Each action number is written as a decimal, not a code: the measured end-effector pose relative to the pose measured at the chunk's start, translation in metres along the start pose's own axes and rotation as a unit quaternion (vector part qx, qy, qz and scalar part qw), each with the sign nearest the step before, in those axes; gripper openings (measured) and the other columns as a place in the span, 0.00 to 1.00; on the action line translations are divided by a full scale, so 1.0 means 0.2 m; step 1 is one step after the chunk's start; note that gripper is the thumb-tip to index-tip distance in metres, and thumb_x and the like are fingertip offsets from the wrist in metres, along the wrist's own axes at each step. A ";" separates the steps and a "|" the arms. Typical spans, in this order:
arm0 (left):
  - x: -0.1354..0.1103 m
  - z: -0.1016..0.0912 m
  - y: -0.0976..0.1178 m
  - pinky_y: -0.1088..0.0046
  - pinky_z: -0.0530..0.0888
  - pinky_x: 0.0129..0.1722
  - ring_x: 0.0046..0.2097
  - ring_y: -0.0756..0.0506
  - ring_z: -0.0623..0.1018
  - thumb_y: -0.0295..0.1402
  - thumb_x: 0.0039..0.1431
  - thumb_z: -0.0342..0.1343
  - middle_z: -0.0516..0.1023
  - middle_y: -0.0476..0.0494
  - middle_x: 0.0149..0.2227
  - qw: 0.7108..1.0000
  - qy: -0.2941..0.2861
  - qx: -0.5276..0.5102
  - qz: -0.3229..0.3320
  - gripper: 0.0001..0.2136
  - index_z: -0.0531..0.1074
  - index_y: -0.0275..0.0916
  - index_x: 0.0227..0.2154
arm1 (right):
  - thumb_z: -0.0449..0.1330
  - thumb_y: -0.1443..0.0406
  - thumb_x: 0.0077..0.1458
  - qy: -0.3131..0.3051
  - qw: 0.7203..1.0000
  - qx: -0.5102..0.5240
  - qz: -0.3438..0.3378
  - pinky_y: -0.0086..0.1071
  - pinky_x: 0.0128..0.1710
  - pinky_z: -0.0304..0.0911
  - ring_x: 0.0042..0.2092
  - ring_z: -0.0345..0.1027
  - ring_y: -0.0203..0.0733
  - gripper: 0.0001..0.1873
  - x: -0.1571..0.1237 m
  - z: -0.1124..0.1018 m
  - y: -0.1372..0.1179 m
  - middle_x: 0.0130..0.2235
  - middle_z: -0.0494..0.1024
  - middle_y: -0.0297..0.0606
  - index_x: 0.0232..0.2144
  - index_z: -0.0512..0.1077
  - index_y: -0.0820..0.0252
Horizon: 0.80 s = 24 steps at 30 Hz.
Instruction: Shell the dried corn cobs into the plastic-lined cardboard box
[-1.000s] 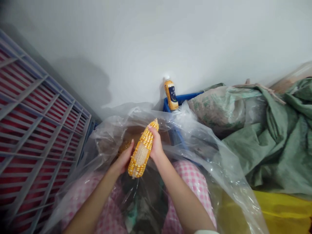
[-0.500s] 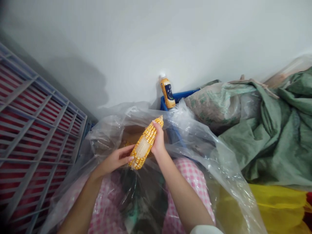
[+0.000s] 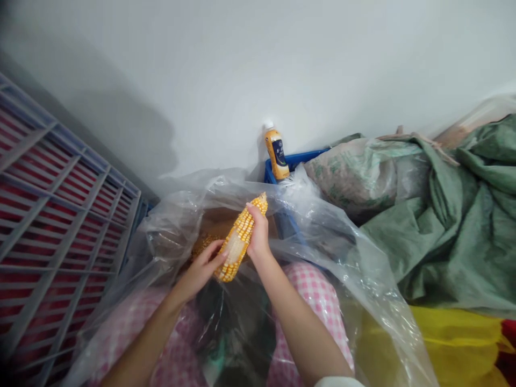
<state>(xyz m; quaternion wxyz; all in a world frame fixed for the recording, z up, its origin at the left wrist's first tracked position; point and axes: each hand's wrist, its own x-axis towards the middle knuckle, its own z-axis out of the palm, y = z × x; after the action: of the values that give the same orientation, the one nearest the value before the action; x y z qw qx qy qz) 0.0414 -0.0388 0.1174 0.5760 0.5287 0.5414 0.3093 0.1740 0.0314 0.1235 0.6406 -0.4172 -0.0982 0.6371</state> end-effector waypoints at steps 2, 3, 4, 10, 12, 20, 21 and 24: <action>0.00 -0.01 0.00 0.65 0.67 0.53 0.51 0.42 0.72 0.45 0.58 0.48 0.73 0.38 0.52 1.000 0.001 -0.007 -0.009 0.22 0.67 0.34 0.48 | 0.64 0.59 0.36 0.013 0.999 0.016 0.032 0.28 0.21 0.58 0.20 0.61 0.33 0.12 -0.01 0.01 0.00 0.18 0.68 0.27 0.22 0.67 0.58; 0.01 -0.02 0.01 0.65 0.67 0.53 0.51 0.42 0.72 0.46 0.58 0.48 0.73 0.39 0.51 1.000 -0.010 -0.012 -0.011 0.22 0.68 0.35 0.48 | 0.64 0.59 0.36 0.019 0.998 0.027 0.044 0.27 0.21 0.59 0.21 0.61 0.32 0.11 -0.01 0.01 0.00 0.19 0.68 0.27 0.23 0.67 0.58; 0.01 -0.03 0.01 0.65 0.66 0.54 0.52 0.42 0.72 0.47 0.58 0.47 0.73 0.40 0.51 1.000 -0.025 -0.017 -0.009 0.23 0.68 0.36 0.49 | 0.63 0.60 0.37 0.024 0.998 0.038 0.049 0.27 0.22 0.60 0.21 0.61 0.32 0.11 -0.01 0.02 -0.01 0.19 0.69 0.27 0.23 0.67 0.58; 0.01 -0.08 -0.01 0.65 0.69 0.51 0.52 0.41 0.73 0.42 0.51 0.59 0.71 0.39 0.54 0.997 -0.072 -0.005 0.012 0.28 0.64 0.37 0.54 | 0.63 0.60 0.38 0.031 0.996 0.058 0.059 0.28 0.24 0.62 0.22 0.62 0.33 0.11 -0.01 0.02 -0.04 0.20 0.69 0.28 0.23 0.66 0.59; 0.01 -0.07 -0.01 0.65 0.70 0.50 0.51 0.41 0.74 0.41 0.50 0.59 0.72 0.38 0.53 0.998 -0.063 0.000 0.012 0.27 0.65 0.35 0.53 | 0.62 0.60 0.39 0.031 0.996 0.054 0.061 0.28 0.24 0.62 0.21 0.61 0.33 0.10 -0.01 0.02 -0.04 0.19 0.69 0.28 0.23 0.66 0.58; 0.01 -0.01 0.00 0.65 0.72 0.47 0.47 0.40 0.76 0.40 0.49 0.59 0.75 0.35 0.48 1.000 -0.009 -0.024 0.005 0.24 0.69 0.31 0.48 | 0.62 0.60 0.38 0.035 0.997 0.040 0.060 0.28 0.22 0.58 0.21 0.60 0.33 0.10 -0.01 0.02 -0.03 0.19 0.68 0.27 0.24 0.67 0.58; 0.02 -0.01 0.00 0.65 0.72 0.47 0.47 0.40 0.76 0.40 0.49 0.59 0.76 0.35 0.48 1.000 -0.002 -0.021 0.006 0.24 0.69 0.31 0.47 | 0.62 0.60 0.38 0.032 0.997 0.036 0.062 0.28 0.21 0.58 0.21 0.60 0.33 0.10 -0.01 0.02 -0.03 0.19 0.68 0.27 0.24 0.67 0.58; 0.02 -0.03 0.00 0.65 0.71 0.48 0.47 0.40 0.76 0.42 0.51 0.57 0.76 0.36 0.48 1.000 -0.012 -0.016 0.011 0.23 0.70 0.32 0.47 | 0.63 0.60 0.38 0.028 0.997 0.035 0.064 0.28 0.21 0.58 0.21 0.61 0.33 0.10 0.00 0.01 -0.03 0.19 0.68 0.28 0.23 0.67 0.58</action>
<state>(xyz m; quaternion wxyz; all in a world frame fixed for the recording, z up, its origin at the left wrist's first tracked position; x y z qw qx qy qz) 0.0371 -0.0338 0.1172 0.5877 0.5289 0.5233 0.3179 0.1756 0.0328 0.1290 0.6149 -0.4176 -0.0314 0.6682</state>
